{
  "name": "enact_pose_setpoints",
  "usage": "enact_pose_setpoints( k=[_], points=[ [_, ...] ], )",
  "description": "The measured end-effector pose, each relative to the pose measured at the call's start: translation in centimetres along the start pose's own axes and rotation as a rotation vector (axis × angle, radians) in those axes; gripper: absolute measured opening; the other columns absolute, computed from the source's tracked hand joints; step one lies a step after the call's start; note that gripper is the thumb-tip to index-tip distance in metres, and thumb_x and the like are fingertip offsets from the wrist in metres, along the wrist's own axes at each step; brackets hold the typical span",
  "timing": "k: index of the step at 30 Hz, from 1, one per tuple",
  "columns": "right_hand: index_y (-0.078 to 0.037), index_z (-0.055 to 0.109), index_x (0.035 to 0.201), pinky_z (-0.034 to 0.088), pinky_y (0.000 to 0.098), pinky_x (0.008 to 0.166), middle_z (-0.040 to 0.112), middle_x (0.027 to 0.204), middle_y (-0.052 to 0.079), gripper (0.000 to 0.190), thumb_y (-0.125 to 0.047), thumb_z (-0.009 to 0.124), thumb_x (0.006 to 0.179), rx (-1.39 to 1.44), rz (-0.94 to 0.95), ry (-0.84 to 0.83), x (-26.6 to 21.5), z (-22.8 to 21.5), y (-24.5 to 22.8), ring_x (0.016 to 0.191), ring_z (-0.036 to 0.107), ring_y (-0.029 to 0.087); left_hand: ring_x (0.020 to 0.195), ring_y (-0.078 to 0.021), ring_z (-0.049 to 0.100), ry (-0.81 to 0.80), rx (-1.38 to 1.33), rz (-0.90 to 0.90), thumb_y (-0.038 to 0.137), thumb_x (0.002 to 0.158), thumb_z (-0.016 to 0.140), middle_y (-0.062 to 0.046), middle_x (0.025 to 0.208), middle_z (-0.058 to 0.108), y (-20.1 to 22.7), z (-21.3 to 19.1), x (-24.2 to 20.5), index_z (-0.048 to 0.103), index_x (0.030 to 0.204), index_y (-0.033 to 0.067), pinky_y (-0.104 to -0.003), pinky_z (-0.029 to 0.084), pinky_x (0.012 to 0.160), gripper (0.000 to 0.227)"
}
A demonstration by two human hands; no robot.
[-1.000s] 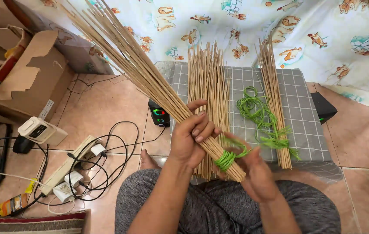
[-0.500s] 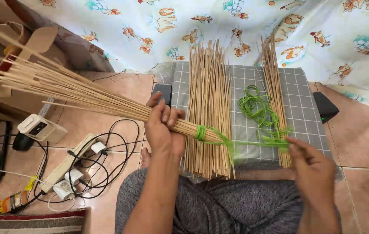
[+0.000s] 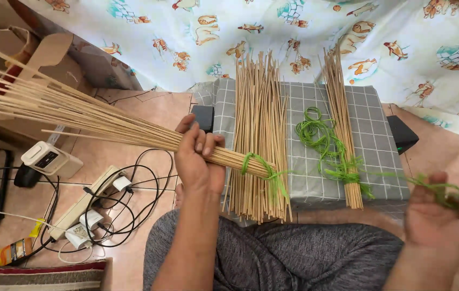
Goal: Organizing and tying bamboo sticks into bundles using green plastic strips.
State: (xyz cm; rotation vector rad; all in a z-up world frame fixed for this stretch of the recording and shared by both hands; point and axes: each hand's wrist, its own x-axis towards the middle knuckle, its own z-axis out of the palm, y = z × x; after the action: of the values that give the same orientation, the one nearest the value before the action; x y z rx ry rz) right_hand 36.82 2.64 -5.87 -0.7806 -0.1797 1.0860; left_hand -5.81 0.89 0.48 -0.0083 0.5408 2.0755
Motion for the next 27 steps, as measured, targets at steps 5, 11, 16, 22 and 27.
enact_pose_setpoints(
  k=[5,11,16,22,27],
  points=[
    [-0.015,0.068,0.121,0.055,0.0460,0.105,0.065,0.137,0.017,0.032,-0.009,0.056,0.092,-0.202,-0.099,-0.670,-6.7,7.8,5.8,0.133,0.062,0.030,0.049,-0.0063,0.038,-0.036,0.137,-0.025,0.003,0.100,0.053,0.005,0.059,0.035,-2.7,0.7,-1.5,0.062,0.116,0.0081,-0.030,0.052,0.065,0.020],
    [-0.004,0.065,0.129,0.065,0.0428,0.064,0.074,0.113,0.022,0.057,-0.013,0.081,0.076,-1.407,-0.040,-1.174,-13.9,16.7,9.3,0.085,0.076,0.034,0.041,-0.0064,0.039,-0.116,0.247,-0.074,0.000,0.094,0.060,0.005,0.054,0.031,-5.1,0.9,-3.4,0.063,0.113,0.0073,-0.033,0.058,0.064,0.021],
    [-0.002,0.064,0.131,0.062,0.0389,0.060,0.076,0.086,0.019,0.044,-0.018,0.069,0.091,-1.742,0.161,-1.267,-13.0,15.7,9.5,0.063,0.070,0.025,0.042,-0.0040,0.039,-0.150,0.278,0.011,0.004,0.094,0.058,0.009,0.056,0.031,-1.8,0.7,-1.9,0.059,0.119,0.0075,-0.027,0.053,0.058,0.025],
    [0.002,0.073,0.107,0.059,0.0515,0.069,0.073,0.078,0.022,0.021,-0.012,0.071,0.091,-1.555,-0.113,-0.901,-7.7,14.4,6.9,0.067,0.071,0.036,0.042,-0.0071,0.035,-0.110,0.198,0.130,0.003,0.095,0.059,0.005,0.056,0.028,1.9,0.8,-0.6,0.060,0.118,0.0105,-0.029,0.050,0.062,0.024],
    [0.000,0.066,0.121,0.054,0.0522,0.077,0.066,0.103,0.022,0.037,-0.029,0.073,0.098,-1.597,-0.364,-0.745,-3.4,15.8,8.8,0.087,0.070,0.037,0.042,-0.0056,0.038,-0.089,0.338,0.084,0.003,0.094,0.057,0.007,0.055,0.030,-0.2,0.7,-1.1,0.061,0.117,0.0085,-0.028,0.054,0.059,0.024]
  ],
)
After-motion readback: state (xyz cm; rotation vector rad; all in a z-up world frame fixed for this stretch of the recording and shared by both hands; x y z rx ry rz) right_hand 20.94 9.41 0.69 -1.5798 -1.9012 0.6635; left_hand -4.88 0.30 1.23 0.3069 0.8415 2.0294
